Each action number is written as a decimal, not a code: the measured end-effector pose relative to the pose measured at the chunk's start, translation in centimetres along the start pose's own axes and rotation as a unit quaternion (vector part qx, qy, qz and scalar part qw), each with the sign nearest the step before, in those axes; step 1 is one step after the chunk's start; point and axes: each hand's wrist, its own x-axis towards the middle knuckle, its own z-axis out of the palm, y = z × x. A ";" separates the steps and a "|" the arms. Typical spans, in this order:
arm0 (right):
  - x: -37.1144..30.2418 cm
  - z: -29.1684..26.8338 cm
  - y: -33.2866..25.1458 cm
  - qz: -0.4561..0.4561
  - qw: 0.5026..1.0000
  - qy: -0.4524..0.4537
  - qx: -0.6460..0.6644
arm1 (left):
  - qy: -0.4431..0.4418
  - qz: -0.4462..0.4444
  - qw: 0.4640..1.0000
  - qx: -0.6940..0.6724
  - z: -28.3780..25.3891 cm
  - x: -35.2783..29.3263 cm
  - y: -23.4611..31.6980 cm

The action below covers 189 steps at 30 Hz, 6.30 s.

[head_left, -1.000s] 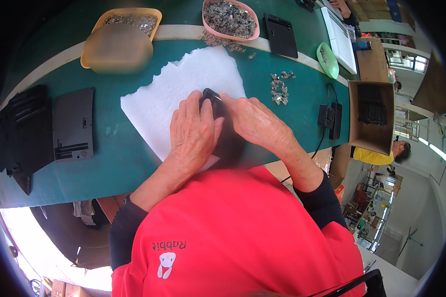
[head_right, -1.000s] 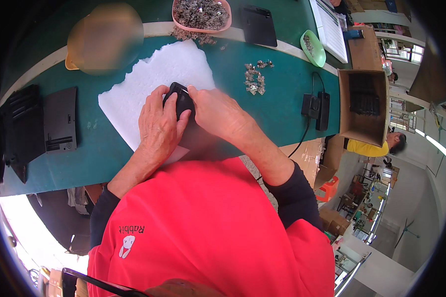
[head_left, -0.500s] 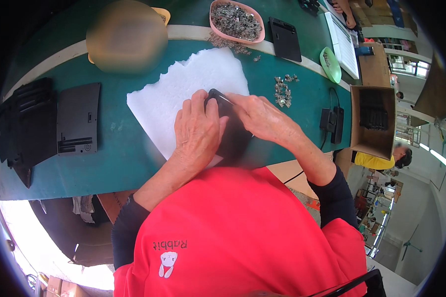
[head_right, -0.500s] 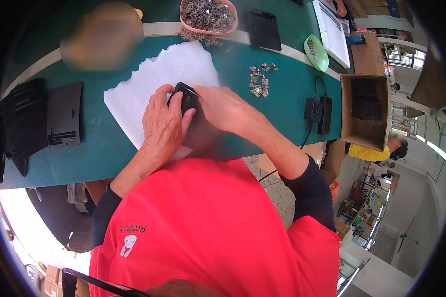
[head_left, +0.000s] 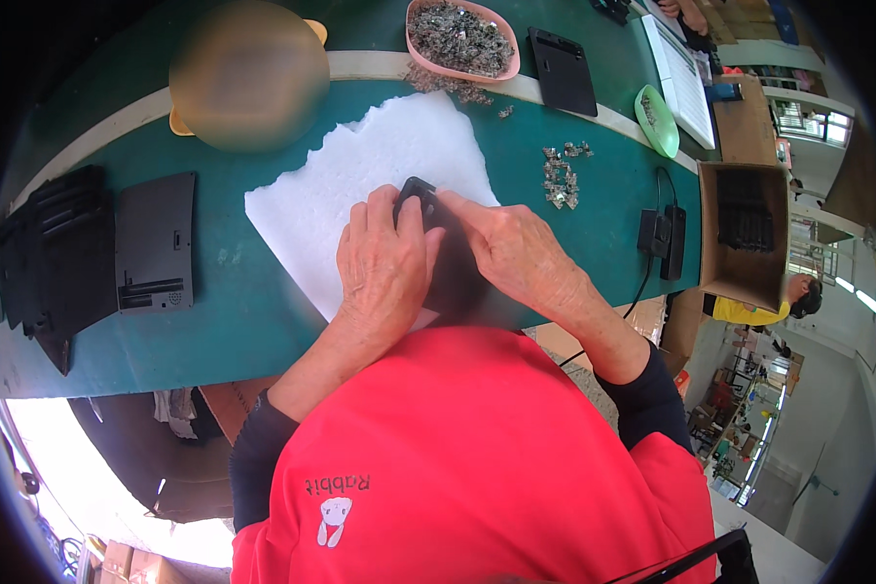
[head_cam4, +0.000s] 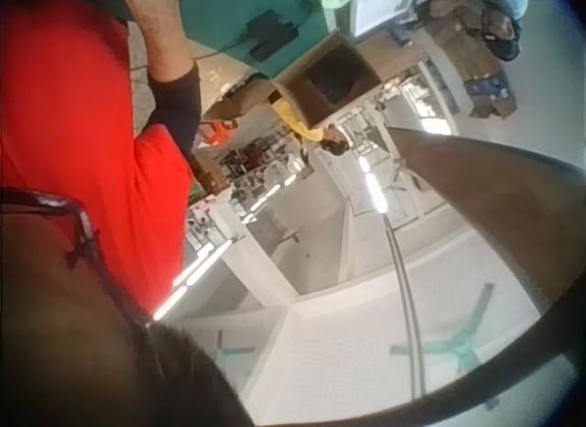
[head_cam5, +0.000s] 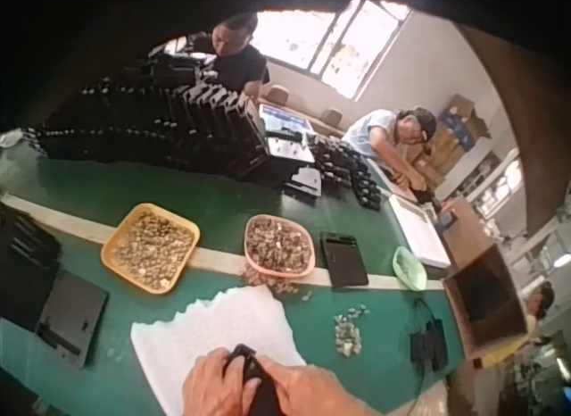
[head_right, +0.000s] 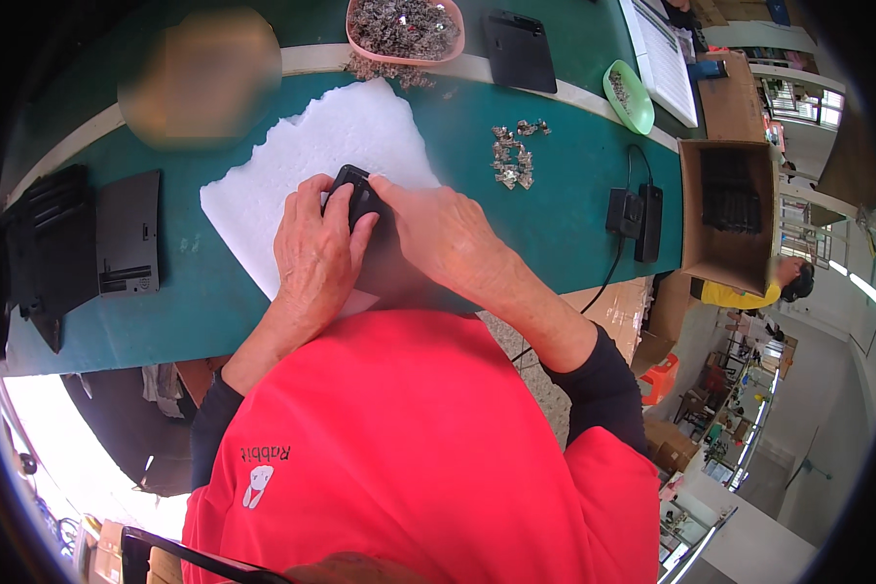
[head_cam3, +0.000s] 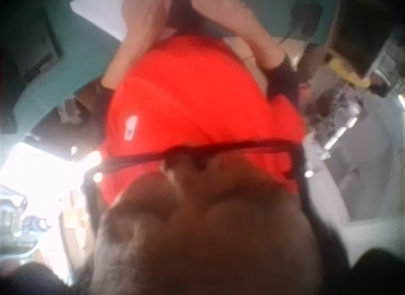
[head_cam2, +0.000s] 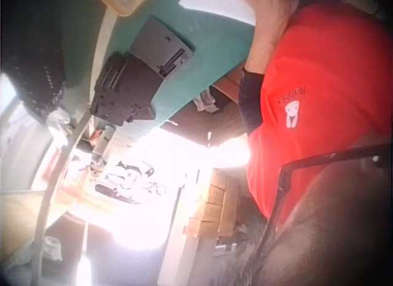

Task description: The person uses a screwdriver to tighten screws on the back of a black electronic device, likely a hard drive enclosure. They repeatedly pick up the device, secure it with screws, and place it back on the table among other similar units and trays of small parts.

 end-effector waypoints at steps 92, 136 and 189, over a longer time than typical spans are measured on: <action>4.4 -0.8 12.4 0.002 0.957 0.226 0.184 | -0.201 0.197 0.959 -0.006 -2.7 6.2 -3.2; 5.7 -1.1 8.6 -0.046 0.967 0.121 0.219 | -0.096 0.002 0.975 0.202 -7.2 12.8 -12.6; 5.3 -2.9 2.5 -0.011 0.902 -0.077 0.424 | 0.154 0.025 0.981 -0.112 0.1 2.3 1.2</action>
